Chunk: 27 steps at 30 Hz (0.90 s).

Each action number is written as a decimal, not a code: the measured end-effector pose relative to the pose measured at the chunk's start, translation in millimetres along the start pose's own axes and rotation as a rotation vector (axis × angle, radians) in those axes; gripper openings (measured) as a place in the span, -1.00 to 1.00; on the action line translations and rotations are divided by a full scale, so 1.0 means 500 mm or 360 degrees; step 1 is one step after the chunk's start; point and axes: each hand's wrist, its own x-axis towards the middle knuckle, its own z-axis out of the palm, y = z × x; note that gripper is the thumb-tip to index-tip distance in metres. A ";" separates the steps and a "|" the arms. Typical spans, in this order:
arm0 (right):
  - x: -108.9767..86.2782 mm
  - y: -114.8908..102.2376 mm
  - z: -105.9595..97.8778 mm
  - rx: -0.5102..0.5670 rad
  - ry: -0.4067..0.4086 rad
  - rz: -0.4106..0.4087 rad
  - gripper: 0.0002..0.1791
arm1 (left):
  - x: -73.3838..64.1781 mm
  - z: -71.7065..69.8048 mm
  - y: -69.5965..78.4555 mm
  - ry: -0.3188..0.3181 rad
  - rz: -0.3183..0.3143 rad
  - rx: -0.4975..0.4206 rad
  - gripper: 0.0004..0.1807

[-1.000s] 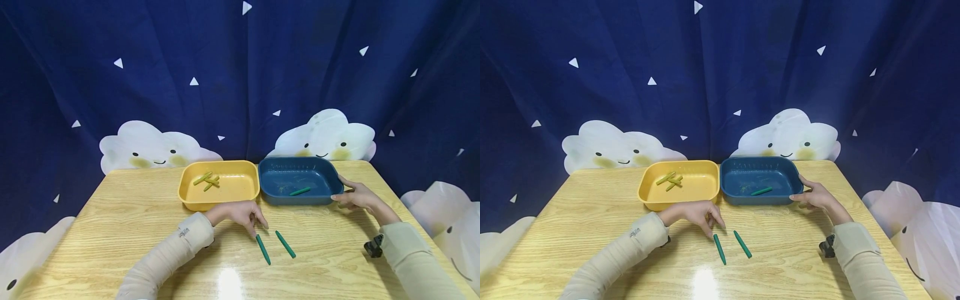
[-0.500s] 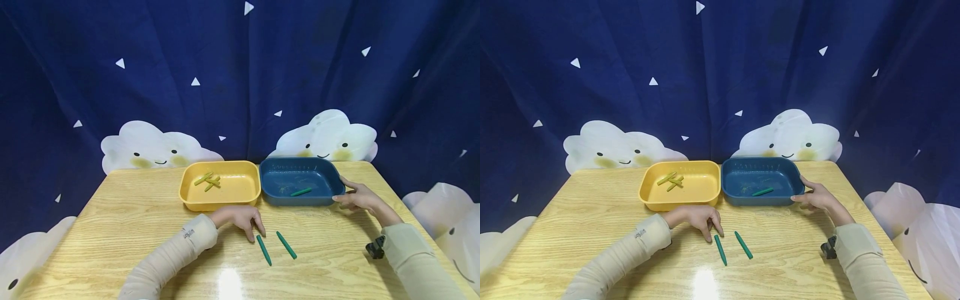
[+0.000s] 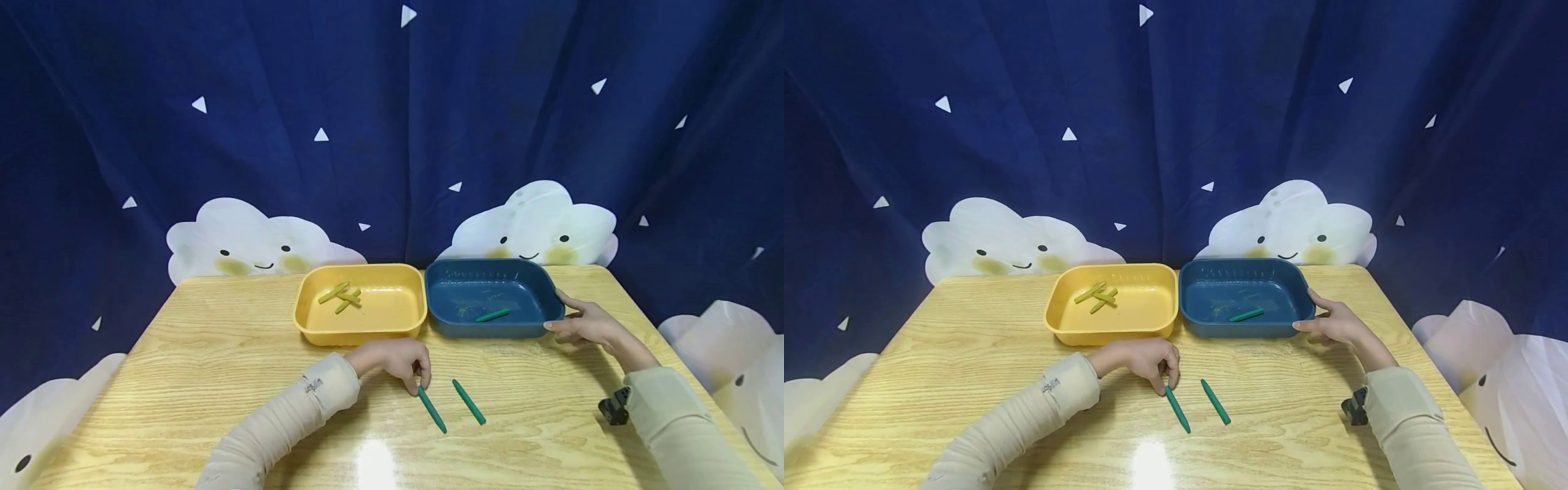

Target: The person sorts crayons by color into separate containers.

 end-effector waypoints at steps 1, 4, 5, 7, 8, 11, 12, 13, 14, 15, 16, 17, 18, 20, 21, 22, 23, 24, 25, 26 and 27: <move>0.000 0.000 0.000 -0.0001 -0.0002 -0.0004 0.06 | -0.001 -0.001 0.000 -0.0006 0.0005 -0.0003 -0.91; 0.000 0.000 -0.001 -0.0002 -0.0004 0.0001 0.07 | -0.003 -0.004 0.001 -0.0026 0.0031 -0.0047 -0.92; 0.000 0.000 0.000 0.0001 -0.0004 -0.0002 0.06 | -0.004 -0.006 0.001 -0.0038 0.0043 -0.0069 -0.92; 0.000 0.000 0.000 0.0000 0.0000 -0.0004 0.06 | -0.006 -0.009 0.001 -0.0054 0.0075 -0.0106 -0.92; 0.000 -0.001 0.000 0.0005 0.0001 0.0001 0.06 | -0.007 -0.011 0.000 -0.0059 0.0098 -0.0119 -0.93; 0.000 -0.002 0.000 0.0015 0.0002 0.0010 0.06 | -0.010 -0.016 0.001 -0.0051 0.0142 -0.0131 -0.95; 0.000 -0.002 0.000 0.0013 0.0004 0.0011 0.06 | -0.012 -0.019 0.003 -0.0041 0.0152 -0.0126 -0.95; 0.000 -0.002 0.000 0.0012 0.0004 0.0011 0.07 | -0.013 -0.021 0.005 -0.0031 0.0157 -0.0124 -0.96; 0.000 -0.001 0.000 0.0006 0.0003 0.0008 0.07 | -0.015 -0.024 0.007 -0.0017 0.0163 -0.0113 -0.97; 0.001 0.000 0.000 -0.0004 0.0002 0.0000 0.08 | -0.017 -0.027 0.010 0.0001 0.0168 -0.0108 -0.97; 0.001 0.002 -0.001 -0.0011 0.0001 -0.0006 0.09 | -0.019 -0.030 0.013 0.0017 0.0171 -0.0104 -0.97; 0.002 0.003 -0.002 -0.0021 -0.0008 -0.0023 0.10 | -0.020 -0.032 0.015 0.0031 0.0178 -0.0097 -0.96; 0.003 0.005 -0.004 -0.0019 -0.0011 -0.0020 0.11 | -0.022 -0.034 0.016 0.0043 0.0186 -0.0096 -0.96; 0.009 0.011 -0.007 0.0007 -0.0013 0.0003 0.14 | -0.024 -0.038 0.018 0.0070 0.0205 -0.0092 -0.95; 0.011 0.015 -0.008 0.0015 -0.0029 -0.0014 0.14 | -0.024 -0.039 0.019 0.0085 0.0213 -0.0090 -0.95; 0.014 0.017 -0.010 0.0034 -0.0029 0.0000 0.16 | -0.025 -0.041 0.019 0.0098 0.0219 -0.0090 -0.95; 0.017 0.021 -0.012 0.0046 -0.0031 0.0011 0.18 | -0.025 -0.042 0.019 0.0117 0.0230 -0.0091 -0.95; 0.020 0.023 -0.012 0.0064 -0.0026 0.0031 0.19 | -0.026 -0.043 0.019 0.0136 0.0240 -0.0087 -0.95; 0.020 0.023 -0.012 0.0072 -0.0036 0.0014 0.20 | -0.026 -0.044 0.019 0.0156 0.0249 -0.0092 -0.96; 0.020 0.023 -0.013 0.0068 -0.0040 0.0007 0.21 | -0.027 -0.045 0.020 0.0175 0.0256 -0.0103 -0.96; 0.019 0.022 -0.012 0.0071 -0.0038 0.0008 0.21 | -0.027 -0.047 0.020 0.0193 0.0262 -0.0116 -0.96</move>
